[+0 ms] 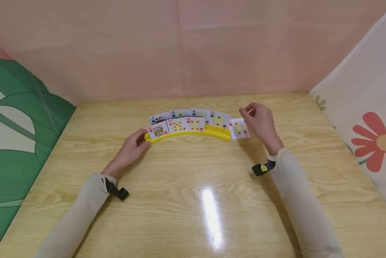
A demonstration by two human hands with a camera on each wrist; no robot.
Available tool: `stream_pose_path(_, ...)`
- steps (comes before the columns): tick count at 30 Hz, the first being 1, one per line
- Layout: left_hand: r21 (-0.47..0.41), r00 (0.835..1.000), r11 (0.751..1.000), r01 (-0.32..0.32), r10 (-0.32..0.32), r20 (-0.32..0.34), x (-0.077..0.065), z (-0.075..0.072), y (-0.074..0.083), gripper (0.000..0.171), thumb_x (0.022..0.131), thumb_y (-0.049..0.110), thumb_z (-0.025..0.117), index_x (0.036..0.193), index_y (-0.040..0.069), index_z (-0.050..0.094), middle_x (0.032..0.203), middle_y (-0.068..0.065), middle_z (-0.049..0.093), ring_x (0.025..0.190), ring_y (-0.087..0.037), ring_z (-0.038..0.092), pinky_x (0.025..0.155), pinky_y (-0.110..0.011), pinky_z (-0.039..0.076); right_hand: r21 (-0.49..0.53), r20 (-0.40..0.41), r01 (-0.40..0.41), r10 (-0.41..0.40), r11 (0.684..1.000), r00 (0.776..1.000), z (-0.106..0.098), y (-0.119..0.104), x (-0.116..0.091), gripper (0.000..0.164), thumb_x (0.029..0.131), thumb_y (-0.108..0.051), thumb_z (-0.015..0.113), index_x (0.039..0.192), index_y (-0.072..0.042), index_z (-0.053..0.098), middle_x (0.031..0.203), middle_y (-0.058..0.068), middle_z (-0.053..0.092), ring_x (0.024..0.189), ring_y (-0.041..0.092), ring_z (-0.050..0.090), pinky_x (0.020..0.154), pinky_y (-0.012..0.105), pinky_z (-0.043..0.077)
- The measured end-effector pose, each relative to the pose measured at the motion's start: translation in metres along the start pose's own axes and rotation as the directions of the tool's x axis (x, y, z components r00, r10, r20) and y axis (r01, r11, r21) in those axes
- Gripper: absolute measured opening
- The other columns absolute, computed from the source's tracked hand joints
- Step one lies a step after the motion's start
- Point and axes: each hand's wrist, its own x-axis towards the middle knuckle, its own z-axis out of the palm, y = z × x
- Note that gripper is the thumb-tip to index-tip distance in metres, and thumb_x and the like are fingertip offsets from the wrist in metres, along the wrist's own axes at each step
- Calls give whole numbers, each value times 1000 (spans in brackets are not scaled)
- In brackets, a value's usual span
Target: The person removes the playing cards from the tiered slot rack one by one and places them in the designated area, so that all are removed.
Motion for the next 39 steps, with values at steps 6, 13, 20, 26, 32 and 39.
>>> stream_pose_path(6,5,1000,1000,2,-2,0,-1,0,1,40,97,7,61,135,2,53,122,-15,60,97,-23,56,82,-33,46,23,-155,60,-56,998,986,-3,-39,-12,35,99,-35,58,100,-2,69,79,17,69,54,4,53,45,20,39)
stream_pose_path(13,13,1000,1000,0,0,-3,0,-1,3,39,97,8,61,135,3,53,120,-15,60,93,-23,55,79,-31,46,11,-300,219,-206,976,932,3,-74,-27,24,98,-20,60,97,1,71,70,12,67,50,11,52,46,11,36)
stream_pose_path(20,15,1000,1000,10,-10,-5,1,1,2,38,97,8,61,134,3,54,120,-15,60,93,-23,54,79,-33,45,-63,-260,390,-392,919,882,23,-88,-36,18,97,-10,60,96,4,72,74,12,69,56,18,60,53,8,37)
stream_pose_path(26,12,1000,1000,14,-14,3,1,0,2,39,97,9,61,135,4,53,121,-14,60,94,-23,55,80,-33,46,-13,-75,426,-425,905,902,32,-92,-40,18,98,-9,60,107,2,72,78,8,70,56,13,57,49,20,44)
stream_pose_path(32,6,1000,1000,17,-17,5,2,0,2,39,98,9,61,135,3,53,120,-15,59,94,-24,56,81,-34,47,-26,57,446,-444,895,894,40,-88,-40,29,98,-10,59,125,-2,65,87,8,71,60,11,56,52,27,47)
stream_pose_path(39,7,1000,1000,8,-8,10,2,0,2,39,98,9,60,136,3,52,121,-15,59,94,-23,55,80,-33,46,-42,156,414,-403,909,902,52,-81,-40,44,98,-11,60,142,-12,51,83,5,69,56,10,55,48,27,46)
